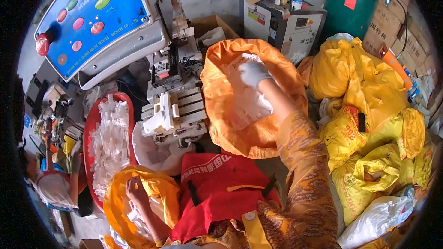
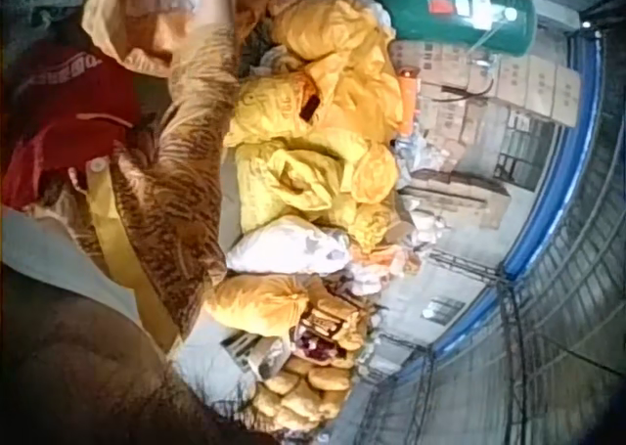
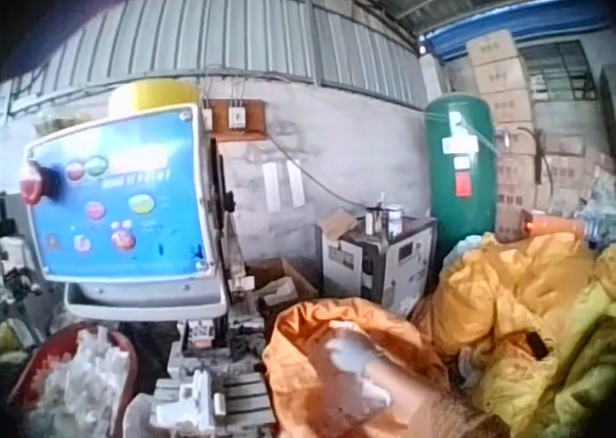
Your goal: The person retrieves plastic toy gun parts from a bag, positions them on a printing machine to print on them, and places the printed parts into another bag.
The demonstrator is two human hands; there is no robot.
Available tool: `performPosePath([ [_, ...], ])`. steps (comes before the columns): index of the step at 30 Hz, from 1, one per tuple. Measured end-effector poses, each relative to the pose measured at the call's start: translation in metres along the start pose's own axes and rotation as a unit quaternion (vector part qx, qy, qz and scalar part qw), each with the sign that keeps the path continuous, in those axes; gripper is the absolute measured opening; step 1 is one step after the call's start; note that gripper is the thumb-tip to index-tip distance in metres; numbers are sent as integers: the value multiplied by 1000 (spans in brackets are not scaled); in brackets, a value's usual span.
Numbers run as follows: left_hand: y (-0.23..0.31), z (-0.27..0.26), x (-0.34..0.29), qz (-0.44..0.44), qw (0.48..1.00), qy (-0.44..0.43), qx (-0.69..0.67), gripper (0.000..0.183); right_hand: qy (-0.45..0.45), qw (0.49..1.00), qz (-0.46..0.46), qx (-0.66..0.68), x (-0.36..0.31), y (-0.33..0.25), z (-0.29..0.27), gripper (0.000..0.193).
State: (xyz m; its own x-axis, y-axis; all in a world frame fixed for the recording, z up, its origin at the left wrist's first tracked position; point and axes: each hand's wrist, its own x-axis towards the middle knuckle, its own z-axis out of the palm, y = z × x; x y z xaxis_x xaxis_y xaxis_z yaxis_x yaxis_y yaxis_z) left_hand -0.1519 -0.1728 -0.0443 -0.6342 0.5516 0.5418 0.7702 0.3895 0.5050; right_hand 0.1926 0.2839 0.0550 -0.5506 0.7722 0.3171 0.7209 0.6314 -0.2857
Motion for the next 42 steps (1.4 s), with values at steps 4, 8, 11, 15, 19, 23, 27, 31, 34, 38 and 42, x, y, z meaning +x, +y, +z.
performPosePath([
  [4,13,5,-8,-8,999,-31,-28,7,-101,991,42,-72,-2,39,-10,27],
  [8,17,6,-15,-4,999,-46,-11,7,-180,969,26,-167,-11,18,4,27],
  [11,16,8,-17,8,999,-44,-6,8,-272,936,36,-223,-25,2,1,28],
  [15,15,9,-17,24,999,-46,5,6,-228,954,6,-192,-44,-5,-7,34],
  [19,21,10,-12,7,998,-62,-22,6,-208,964,18,-164,-40,-9,3,37],
  [23,28,6,-4,16,998,-43,-44,8,-224,973,56,29,-27,-16,13,32],
  [27,31,1,-7,-4,997,-59,-44,8,-194,979,11,-61,-27,-26,11,35],
  [31,47,3,-4,-46,996,-66,-44,6,-298,946,4,-128,-23,-40,-8,45],
  [34,89,24,4,62,978,-105,-168,12,-183,978,-21,-102,-30,-44,-30,40],
  [38,183,74,17,298,907,-165,-248,21,14,968,-183,-172,-45,-34,-62,32],
  [42,243,128,31,466,848,-153,-202,27,-112,918,-274,-265,-74,-10,-73,41],
])
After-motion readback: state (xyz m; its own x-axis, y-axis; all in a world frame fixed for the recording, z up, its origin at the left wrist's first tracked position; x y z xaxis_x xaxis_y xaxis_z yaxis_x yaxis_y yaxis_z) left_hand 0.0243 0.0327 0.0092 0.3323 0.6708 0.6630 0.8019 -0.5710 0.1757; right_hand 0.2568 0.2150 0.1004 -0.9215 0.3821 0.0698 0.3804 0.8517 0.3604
